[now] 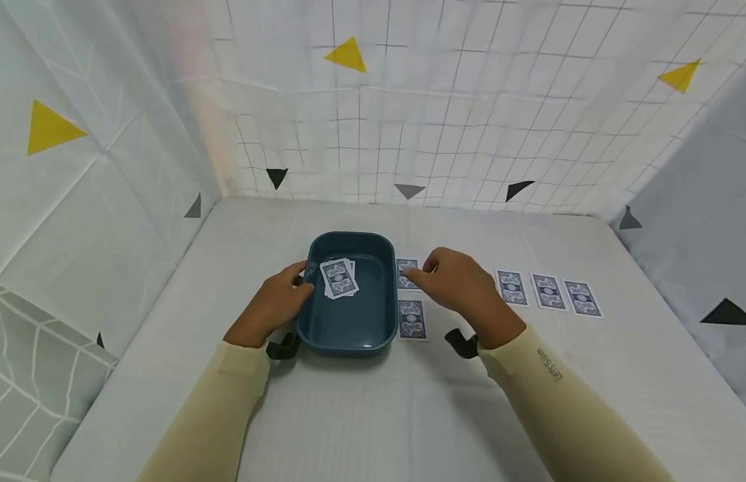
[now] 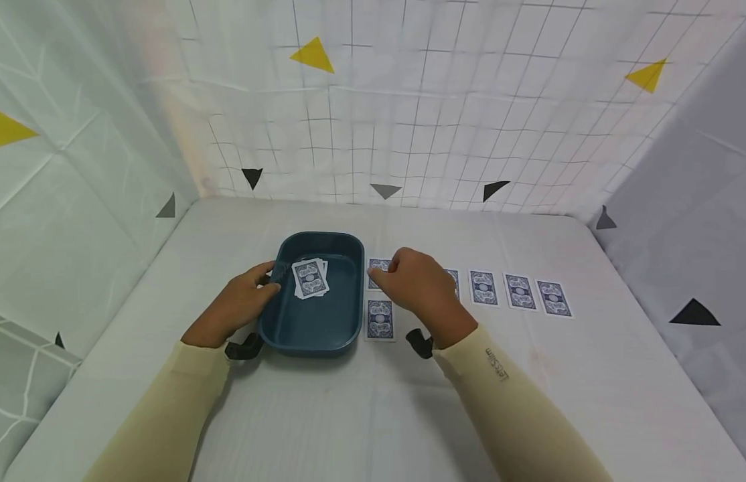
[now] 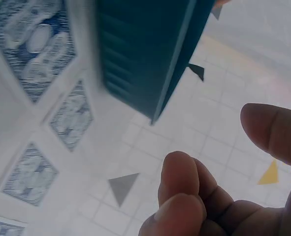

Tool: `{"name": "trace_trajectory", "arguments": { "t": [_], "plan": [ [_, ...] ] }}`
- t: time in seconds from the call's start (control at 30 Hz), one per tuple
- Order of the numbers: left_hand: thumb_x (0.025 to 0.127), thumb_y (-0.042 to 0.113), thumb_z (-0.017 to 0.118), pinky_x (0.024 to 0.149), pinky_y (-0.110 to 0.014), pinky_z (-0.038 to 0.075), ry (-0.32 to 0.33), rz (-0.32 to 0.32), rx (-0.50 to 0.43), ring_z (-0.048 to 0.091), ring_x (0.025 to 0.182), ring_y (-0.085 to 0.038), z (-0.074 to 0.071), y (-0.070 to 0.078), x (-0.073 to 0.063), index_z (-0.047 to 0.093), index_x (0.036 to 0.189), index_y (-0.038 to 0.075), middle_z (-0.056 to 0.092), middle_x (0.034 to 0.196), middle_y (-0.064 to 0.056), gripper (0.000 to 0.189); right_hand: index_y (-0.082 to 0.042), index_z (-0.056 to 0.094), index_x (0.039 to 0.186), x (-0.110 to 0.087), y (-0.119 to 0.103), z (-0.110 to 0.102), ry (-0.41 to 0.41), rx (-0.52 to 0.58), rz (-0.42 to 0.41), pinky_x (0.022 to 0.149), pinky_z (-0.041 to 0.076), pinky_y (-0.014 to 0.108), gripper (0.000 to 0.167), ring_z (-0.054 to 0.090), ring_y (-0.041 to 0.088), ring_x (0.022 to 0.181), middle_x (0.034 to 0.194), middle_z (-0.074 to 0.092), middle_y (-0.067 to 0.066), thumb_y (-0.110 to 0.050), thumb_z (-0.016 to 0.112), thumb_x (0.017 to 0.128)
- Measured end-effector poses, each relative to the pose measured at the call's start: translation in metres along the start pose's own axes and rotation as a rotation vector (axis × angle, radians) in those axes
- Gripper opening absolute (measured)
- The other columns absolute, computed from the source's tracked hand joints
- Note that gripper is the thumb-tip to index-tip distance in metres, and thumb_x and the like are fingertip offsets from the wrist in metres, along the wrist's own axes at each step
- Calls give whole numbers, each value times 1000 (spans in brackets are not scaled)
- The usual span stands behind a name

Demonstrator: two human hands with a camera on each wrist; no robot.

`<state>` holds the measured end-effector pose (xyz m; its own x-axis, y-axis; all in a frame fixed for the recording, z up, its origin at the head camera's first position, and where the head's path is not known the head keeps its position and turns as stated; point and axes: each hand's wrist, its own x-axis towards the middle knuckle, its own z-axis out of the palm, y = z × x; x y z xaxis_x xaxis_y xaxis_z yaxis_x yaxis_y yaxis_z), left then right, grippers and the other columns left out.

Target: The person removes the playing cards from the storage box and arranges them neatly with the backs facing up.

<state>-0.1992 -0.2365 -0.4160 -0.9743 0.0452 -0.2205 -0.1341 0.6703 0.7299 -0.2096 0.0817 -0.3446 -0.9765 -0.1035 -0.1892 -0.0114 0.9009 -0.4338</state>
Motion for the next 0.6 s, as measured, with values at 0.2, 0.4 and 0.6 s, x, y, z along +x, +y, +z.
{"name": "trace_trajectory", "arguments": {
  "t": [0.2, 0.4, 0.6],
  "plan": [
    [109, 33, 47, 116, -63, 41, -5, -6, -2, 51, 141, -41, 0, 0, -1, 30, 171, 17, 53, 156, -19, 66, -10, 67, 124, 4, -19, -6, 11, -7, -31, 75, 55, 44, 55, 66, 30, 101, 121, 71, 10, -60, 61, 100],
    [109, 33, 47, 115, -63, 42, -2, -4, -8, 52, 141, -41, -1, 0, 0, 31, 170, 18, 54, 156, -19, 65, -11, 67, 122, 7, -39, -5, 32, -15, -71, 74, 55, 45, 56, 65, 29, 100, 120, 70, 9, -61, 61, 100],
    [110, 33, 47, 114, -62, 44, -10, -16, -31, 52, 142, -42, -1, -1, 0, 31, 171, 19, 52, 157, -19, 65, -11, 69, 121, 15, -62, 2, 18, -24, -98, 70, 55, 42, 55, 67, 25, 93, 109, 72, 5, -61, 63, 99]
  ]
}}
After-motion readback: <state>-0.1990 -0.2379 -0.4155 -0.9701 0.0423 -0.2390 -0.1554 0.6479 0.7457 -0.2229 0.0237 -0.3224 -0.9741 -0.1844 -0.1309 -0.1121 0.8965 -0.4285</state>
